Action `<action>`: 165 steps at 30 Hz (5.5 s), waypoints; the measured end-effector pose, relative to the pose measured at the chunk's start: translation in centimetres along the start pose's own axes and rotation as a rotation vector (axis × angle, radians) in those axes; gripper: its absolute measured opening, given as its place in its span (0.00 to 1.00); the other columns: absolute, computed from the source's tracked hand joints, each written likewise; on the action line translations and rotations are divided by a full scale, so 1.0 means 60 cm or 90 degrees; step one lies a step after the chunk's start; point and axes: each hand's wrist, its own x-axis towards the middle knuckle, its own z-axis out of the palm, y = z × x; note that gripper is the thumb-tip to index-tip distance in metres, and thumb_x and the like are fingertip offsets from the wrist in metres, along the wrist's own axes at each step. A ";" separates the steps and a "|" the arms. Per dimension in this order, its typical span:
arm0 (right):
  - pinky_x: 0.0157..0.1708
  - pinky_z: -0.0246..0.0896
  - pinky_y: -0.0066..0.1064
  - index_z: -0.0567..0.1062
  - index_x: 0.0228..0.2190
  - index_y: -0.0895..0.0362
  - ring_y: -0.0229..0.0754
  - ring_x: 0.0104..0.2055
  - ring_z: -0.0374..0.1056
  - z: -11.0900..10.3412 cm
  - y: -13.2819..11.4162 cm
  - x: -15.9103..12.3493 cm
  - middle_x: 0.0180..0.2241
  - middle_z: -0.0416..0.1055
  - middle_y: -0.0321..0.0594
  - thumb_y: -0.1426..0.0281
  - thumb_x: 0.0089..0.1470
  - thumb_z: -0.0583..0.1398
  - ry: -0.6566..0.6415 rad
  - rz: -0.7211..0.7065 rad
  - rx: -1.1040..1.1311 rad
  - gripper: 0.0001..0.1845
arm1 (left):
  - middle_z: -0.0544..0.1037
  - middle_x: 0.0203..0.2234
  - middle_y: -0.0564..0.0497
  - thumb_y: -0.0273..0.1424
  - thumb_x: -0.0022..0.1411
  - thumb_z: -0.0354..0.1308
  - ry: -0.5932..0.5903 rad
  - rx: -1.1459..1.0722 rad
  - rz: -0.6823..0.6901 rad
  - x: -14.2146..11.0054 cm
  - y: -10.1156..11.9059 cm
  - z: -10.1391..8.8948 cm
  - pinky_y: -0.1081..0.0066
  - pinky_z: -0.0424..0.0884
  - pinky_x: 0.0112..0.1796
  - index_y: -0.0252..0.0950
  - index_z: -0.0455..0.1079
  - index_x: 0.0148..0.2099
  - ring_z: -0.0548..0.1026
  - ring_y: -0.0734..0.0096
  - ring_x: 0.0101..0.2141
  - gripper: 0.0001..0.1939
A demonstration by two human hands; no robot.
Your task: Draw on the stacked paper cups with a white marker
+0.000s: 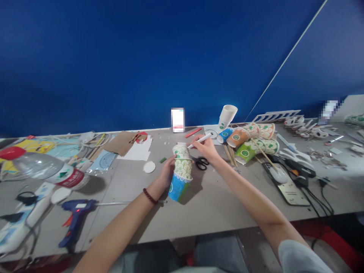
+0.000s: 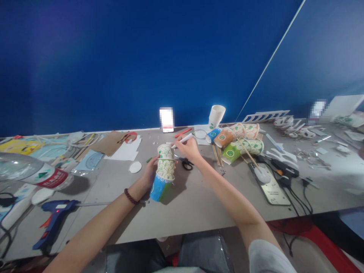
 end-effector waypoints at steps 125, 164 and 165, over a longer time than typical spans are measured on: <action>0.35 0.72 0.30 0.70 0.23 0.55 0.42 0.31 0.76 0.006 -0.006 -0.001 0.24 0.74 0.35 0.69 0.41 0.63 0.013 0.026 0.044 0.05 | 0.82 0.33 0.40 0.36 0.61 0.54 0.001 0.039 0.019 0.012 -0.009 -0.017 0.60 0.73 0.41 0.27 0.72 0.51 0.80 0.55 0.34 0.21; 0.35 0.68 0.32 0.78 0.27 0.57 0.45 0.35 0.74 0.012 -0.004 -0.011 0.29 0.78 0.41 0.64 0.44 0.64 -0.027 0.007 -0.055 0.09 | 0.81 0.32 0.37 0.42 0.59 0.49 -0.027 -0.019 0.021 0.008 -0.001 -0.020 0.63 0.73 0.38 0.26 0.75 0.42 0.79 0.58 0.32 0.25; 0.35 0.68 0.32 0.78 0.27 0.57 0.45 0.35 0.75 0.012 -0.005 -0.012 0.29 0.78 0.41 0.64 0.44 0.64 -0.026 0.007 -0.059 0.09 | 0.80 0.31 0.37 0.42 0.59 0.49 -0.026 -0.018 0.024 0.008 -0.001 -0.019 0.63 0.73 0.38 0.26 0.75 0.42 0.78 0.58 0.32 0.25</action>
